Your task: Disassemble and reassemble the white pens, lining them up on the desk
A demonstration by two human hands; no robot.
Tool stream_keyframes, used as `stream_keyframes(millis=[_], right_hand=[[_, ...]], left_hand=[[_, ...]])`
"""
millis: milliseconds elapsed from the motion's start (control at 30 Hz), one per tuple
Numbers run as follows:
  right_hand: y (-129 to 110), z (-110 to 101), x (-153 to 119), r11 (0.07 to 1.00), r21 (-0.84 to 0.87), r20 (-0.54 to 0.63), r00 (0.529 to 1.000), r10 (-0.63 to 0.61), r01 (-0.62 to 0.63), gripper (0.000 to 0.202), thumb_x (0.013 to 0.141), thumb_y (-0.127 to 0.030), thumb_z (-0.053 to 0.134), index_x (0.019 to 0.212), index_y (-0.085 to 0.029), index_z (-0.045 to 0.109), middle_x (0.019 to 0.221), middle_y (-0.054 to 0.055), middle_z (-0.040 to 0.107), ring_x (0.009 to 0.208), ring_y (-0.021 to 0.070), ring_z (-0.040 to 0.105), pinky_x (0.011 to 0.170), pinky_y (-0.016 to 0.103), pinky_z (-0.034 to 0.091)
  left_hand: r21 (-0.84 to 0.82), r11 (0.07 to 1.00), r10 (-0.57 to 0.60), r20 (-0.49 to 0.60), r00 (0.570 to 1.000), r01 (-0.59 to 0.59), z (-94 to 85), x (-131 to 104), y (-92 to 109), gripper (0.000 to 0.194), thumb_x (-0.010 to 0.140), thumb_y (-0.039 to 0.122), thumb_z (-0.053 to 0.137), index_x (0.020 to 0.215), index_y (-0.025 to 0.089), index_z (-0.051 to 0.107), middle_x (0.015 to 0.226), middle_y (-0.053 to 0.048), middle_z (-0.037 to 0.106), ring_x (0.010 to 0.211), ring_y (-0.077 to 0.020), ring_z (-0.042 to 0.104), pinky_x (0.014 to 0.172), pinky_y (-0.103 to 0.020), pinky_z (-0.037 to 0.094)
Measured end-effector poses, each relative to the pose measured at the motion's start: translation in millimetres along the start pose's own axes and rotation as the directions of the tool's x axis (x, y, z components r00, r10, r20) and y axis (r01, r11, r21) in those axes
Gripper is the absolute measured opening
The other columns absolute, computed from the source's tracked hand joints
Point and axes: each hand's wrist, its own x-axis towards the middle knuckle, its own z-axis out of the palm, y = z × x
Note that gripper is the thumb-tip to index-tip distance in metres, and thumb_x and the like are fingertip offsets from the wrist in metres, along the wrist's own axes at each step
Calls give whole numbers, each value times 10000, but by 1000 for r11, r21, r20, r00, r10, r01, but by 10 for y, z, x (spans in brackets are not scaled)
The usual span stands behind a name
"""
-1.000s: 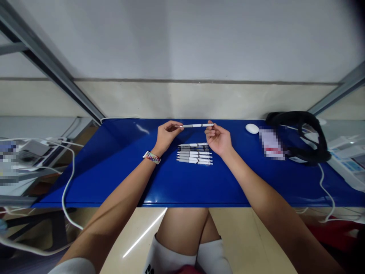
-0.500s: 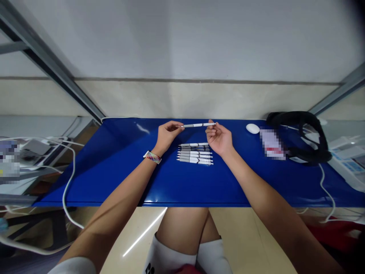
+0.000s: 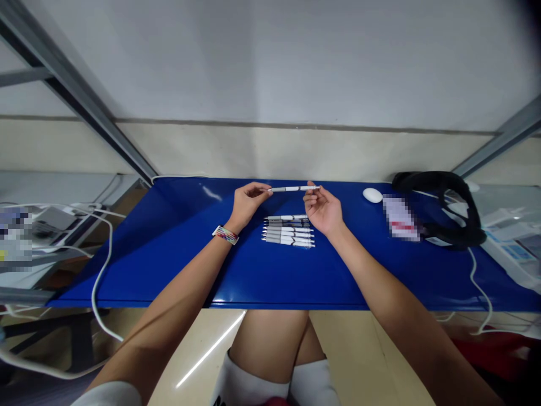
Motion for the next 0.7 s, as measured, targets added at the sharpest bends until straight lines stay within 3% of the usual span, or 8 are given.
stream_keyframes(millis=[267,700], right_hand=[[-7,35,-16,996,83,-30,999,41,-39,147,973,-110,618,1086,-168,692,735,-1,645,584,83,561,496,141,521],[-7,59,-40,1000,14,-51,999,11,-10,93,1029,-203,619,1048,-193,710,753,-7,625,583,85,544,481,157,508]], left_hand=[[3,1000,7,8,1000,-7,0,-3,-2,299,769,402,923,953,187,825,923,-65,813,853,-192,739,854,-343,605],[7,1000,14,-14,1000,-13,23,-2,-13,284,754,400,929,930,202,825,896,-61,809,853,-208,743,853,-370,615]])
